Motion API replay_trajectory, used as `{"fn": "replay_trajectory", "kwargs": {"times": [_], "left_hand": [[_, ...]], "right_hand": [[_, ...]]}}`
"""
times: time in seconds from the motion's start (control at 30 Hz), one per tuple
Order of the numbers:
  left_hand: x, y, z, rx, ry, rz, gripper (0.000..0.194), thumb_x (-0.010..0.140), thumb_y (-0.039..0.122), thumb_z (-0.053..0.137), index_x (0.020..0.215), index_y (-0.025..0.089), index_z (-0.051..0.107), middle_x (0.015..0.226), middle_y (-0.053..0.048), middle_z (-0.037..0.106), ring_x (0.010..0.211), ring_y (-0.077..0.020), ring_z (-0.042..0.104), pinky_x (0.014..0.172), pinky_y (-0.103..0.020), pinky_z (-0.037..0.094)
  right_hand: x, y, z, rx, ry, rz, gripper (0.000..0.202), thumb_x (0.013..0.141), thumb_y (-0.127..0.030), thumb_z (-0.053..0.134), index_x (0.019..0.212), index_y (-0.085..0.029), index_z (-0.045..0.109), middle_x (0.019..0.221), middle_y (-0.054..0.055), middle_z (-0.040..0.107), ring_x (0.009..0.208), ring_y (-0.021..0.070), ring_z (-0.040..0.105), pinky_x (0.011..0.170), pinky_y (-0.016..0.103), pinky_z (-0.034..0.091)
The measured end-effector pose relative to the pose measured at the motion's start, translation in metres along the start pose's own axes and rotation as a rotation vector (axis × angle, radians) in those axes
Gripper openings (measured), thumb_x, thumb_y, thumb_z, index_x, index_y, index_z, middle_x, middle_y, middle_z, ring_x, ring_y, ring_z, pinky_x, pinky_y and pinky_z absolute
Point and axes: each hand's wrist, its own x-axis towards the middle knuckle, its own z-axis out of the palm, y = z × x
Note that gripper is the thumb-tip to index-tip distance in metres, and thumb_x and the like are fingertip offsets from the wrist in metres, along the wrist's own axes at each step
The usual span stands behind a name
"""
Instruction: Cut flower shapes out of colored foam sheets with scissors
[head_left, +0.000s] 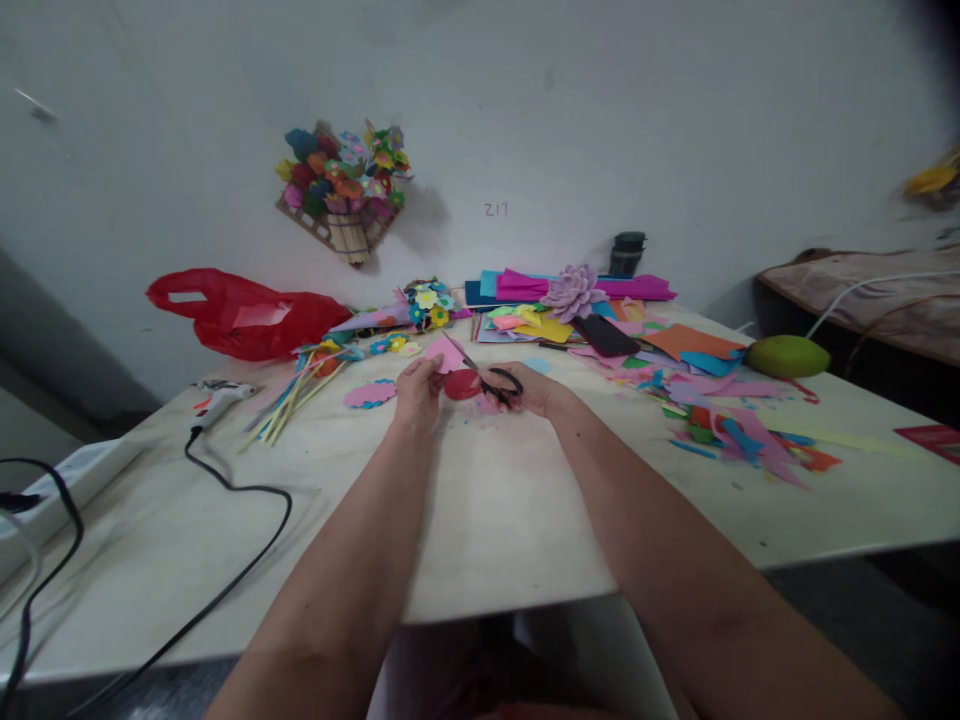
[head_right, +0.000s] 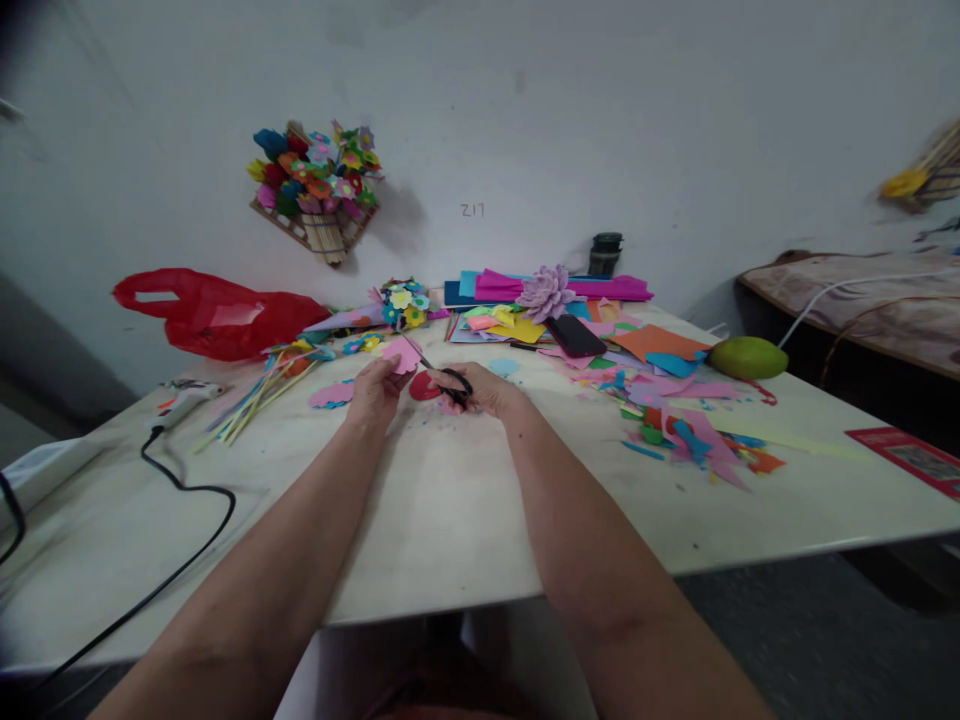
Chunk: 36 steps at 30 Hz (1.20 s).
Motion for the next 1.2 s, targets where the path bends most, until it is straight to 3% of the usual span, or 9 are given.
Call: {"fn": "replay_trajectory", "kwargs": {"times": [0.77, 1.2], "left_hand": [[0.0035, -0.0018, -0.0013, -0.024, 0.03, -0.005, 0.018, 0.058, 0.016, 0.074, 0.057, 0.016, 0.056, 0.056, 0.001, 0.06, 0.056, -0.0115, 0.061, 0.065, -0.026, 0.054], [0.0012, 0.0, 0.0015, -0.026, 0.022, -0.004, 0.018, 0.057, 0.014, 0.074, 0.056, 0.016, 0.056, 0.055, 0.001, 0.059, 0.056, -0.0113, 0.061, 0.064, -0.026, 0.054]], "right_hand": [[0.0033, 0.0027, 0.0005, -0.057, 0.033, 0.001, 0.026, 0.082, -0.04, 0.06, 0.085, -0.014, 0.059, 0.055, -0.002, 0.056, 0.038, 0.0058, 0.044, 0.032, 0.018, 0.021], [0.0081, 0.0041, 0.0027, -0.159, 0.083, -0.057, 0.028, 0.082, -0.039, 0.061, 0.07, -0.016, 0.05, 0.053, -0.003, 0.054, 0.038, 0.0053, 0.044, 0.033, 0.017, 0.025]]}}
